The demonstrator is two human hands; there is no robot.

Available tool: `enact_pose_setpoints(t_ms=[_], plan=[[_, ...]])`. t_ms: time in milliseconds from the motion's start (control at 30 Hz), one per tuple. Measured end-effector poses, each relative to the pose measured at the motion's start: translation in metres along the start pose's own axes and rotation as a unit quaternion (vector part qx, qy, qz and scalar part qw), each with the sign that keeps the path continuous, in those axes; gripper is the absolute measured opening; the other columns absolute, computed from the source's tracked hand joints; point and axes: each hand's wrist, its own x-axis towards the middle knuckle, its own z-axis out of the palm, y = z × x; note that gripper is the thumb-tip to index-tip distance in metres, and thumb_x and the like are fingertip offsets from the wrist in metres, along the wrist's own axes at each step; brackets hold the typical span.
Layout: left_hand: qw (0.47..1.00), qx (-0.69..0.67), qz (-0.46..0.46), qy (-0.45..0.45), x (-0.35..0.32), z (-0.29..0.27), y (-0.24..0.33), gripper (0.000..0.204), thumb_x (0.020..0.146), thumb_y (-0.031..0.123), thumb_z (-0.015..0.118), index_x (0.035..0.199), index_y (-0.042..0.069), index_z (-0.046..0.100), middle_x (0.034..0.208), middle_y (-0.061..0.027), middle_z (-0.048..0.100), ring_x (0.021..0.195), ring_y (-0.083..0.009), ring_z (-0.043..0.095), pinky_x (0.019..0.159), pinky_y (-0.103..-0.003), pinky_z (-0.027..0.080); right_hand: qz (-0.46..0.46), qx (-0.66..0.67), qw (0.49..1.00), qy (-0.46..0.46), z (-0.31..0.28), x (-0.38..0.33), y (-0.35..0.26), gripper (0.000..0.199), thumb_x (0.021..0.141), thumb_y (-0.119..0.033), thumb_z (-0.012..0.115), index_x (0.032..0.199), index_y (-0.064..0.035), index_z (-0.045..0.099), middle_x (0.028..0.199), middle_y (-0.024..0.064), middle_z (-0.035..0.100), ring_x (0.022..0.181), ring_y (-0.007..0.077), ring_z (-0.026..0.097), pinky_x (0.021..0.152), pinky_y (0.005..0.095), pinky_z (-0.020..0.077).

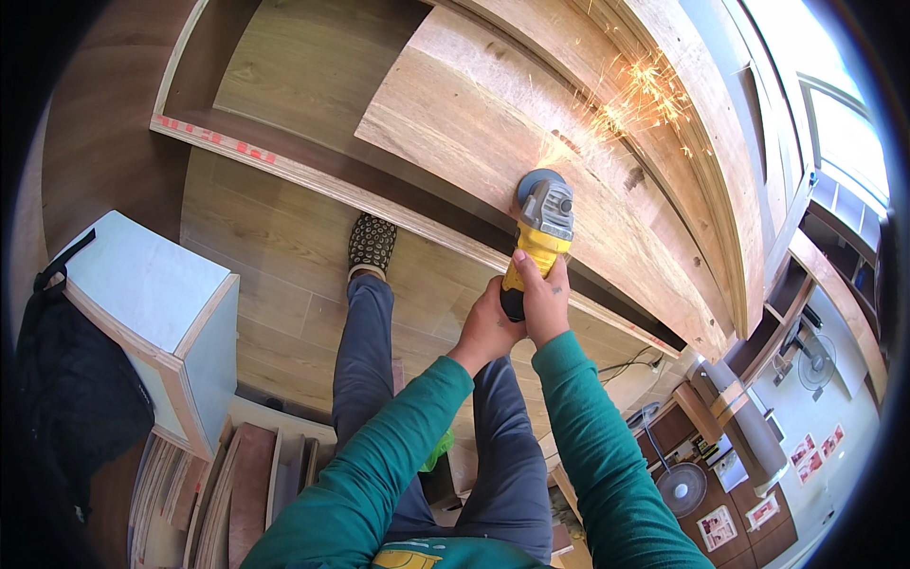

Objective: The person uses a handheld power tool to sand the surfaces and edges of several wooden planks, moving the tool along the wood by hand.

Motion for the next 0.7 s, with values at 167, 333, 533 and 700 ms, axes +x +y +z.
enact_pose_setpoints(t_ms=[167, 333, 533, 700], plan=[[1.0, 0.005, -0.006, -0.002, 0.0, -0.001, 0.0, 0.076, 0.075, 0.027, 0.092, 0.135, 0.004, 0.05, 0.12, -0.0216, 0.071, 0.114, -0.0387, 0.07, 0.094, -0.045, 0.056, 0.008, 0.009, 1.0, -0.002, 0.001, -0.003, -0.008, 0.041, 0.099, -0.028, 0.073, 0.127, -0.0004, 0.061, 0.115, 0.0101, 0.07, 0.103, 0.0178, 0.065, 0.093, 0.0341, 0.0516], [1.0, 0.007, -0.007, -0.007, 0.0, -0.001, 0.001, 0.077, 0.075, 0.027, 0.091, 0.136, 0.003, 0.05, 0.118, -0.0213, 0.072, 0.114, -0.0384, 0.071, 0.094, -0.044, 0.056, 0.009, 0.009, 1.0, 0.003, 0.0, -0.001, -0.005, 0.042, 0.099, -0.029, 0.074, 0.127, -0.0002, 0.061, 0.114, 0.0101, 0.07, 0.103, 0.0175, 0.065, 0.092, 0.034, 0.0517], [1.0, -0.009, 0.003, -0.008, -0.003, 0.001, 0.004, 0.077, 0.076, 0.028, 0.091, 0.136, 0.004, 0.051, 0.119, -0.0218, 0.072, 0.115, -0.0388, 0.071, 0.095, -0.045, 0.056, 0.015, 0.044, 0.999, 0.012, -0.002, -0.005, -0.001, 0.042, 0.1, -0.028, 0.074, 0.128, -0.0006, 0.061, 0.114, 0.0091, 0.07, 0.102, 0.0167, 0.065, 0.092, 0.0343, 0.0522], [1.0, 0.0, 0.008, -0.002, -0.003, 0.003, 0.004, 0.076, 0.075, 0.029, 0.091, 0.136, 0.004, 0.052, 0.119, -0.0223, 0.072, 0.114, -0.04, 0.07, 0.095, -0.046, 0.056, 0.004, 0.018, 1.0, 0.013, -0.006, -0.004, 0.0, 0.042, 0.1, -0.028, 0.073, 0.128, -0.0003, 0.06, 0.113, 0.0093, 0.069, 0.101, 0.0168, 0.065, 0.091, 0.034, 0.0522]])
